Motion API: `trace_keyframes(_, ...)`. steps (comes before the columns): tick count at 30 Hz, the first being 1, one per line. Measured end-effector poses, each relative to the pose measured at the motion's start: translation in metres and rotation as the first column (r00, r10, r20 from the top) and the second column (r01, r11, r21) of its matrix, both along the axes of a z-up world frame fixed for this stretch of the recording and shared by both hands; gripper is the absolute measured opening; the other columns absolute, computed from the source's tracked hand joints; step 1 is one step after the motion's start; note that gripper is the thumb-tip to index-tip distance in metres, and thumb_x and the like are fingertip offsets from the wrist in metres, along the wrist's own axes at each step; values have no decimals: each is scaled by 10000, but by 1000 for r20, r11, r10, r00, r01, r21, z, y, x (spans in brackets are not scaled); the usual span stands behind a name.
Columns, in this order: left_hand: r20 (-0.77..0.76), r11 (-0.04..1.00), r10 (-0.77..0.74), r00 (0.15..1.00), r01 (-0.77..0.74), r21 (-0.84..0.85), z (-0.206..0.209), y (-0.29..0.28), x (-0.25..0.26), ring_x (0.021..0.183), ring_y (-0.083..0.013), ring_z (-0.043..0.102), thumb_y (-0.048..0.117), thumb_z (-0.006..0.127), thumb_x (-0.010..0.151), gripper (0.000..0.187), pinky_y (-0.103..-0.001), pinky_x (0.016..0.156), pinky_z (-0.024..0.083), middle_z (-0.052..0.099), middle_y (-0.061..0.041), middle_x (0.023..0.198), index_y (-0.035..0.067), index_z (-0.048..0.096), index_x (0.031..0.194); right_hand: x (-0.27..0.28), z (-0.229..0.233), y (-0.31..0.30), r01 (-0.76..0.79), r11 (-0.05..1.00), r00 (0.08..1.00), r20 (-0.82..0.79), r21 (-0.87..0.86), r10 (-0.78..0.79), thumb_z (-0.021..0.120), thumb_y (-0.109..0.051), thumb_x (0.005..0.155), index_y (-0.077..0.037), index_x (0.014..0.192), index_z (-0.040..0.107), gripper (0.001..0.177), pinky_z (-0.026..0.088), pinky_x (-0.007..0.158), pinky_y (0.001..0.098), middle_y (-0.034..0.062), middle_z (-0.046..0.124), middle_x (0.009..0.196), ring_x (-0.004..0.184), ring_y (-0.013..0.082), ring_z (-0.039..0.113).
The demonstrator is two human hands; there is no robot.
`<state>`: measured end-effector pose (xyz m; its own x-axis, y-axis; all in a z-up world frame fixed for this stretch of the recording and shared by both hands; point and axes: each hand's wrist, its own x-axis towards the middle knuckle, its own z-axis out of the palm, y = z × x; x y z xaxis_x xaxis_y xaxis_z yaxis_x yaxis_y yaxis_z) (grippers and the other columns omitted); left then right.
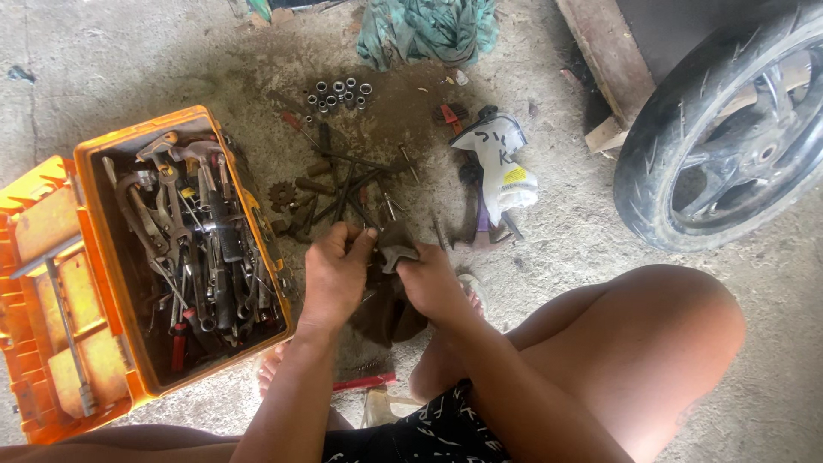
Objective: The person sits on the floor and wipes various metal tools with a cloth. They pick up items from the floor and an orange toolbox, wipe them, and place them back down or into the box.
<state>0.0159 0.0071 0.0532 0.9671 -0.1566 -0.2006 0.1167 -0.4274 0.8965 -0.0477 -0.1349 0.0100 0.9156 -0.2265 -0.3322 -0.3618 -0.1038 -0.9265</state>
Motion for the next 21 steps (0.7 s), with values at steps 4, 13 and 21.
trace_keyframes(4,188,1000,4,982,-2,-11,-8,7,4,584,-125,641,180,700,950,208,-320,584,528,694,-128,673,-25,711,919,-7,6,6,-111,931,950,237,-349,202,618,-35,820,-20,1144,651,325,544,687,412,199,739,892,788,334,712)
trace_keyframes(13,-9,978,50,999,-51,-202,-21,0,0,694,-99,655,213,664,998,211,-257,619,537,744,-94,831,14,733,998,-2,22,20,9,990,944,328,-139,38,616,-72,953,-22,1263,634,315,582,758,388,161,763,1003,875,258,750)
trace_keyframes(21,-333,833,226,915,-359,-421,-17,20,27,620,-131,532,191,638,1035,187,-298,577,454,605,-50,759,12,668,988,-12,11,26,-232,940,918,263,-249,296,597,-144,999,-80,1335,628,343,642,752,274,123,816,1059,834,155,793)
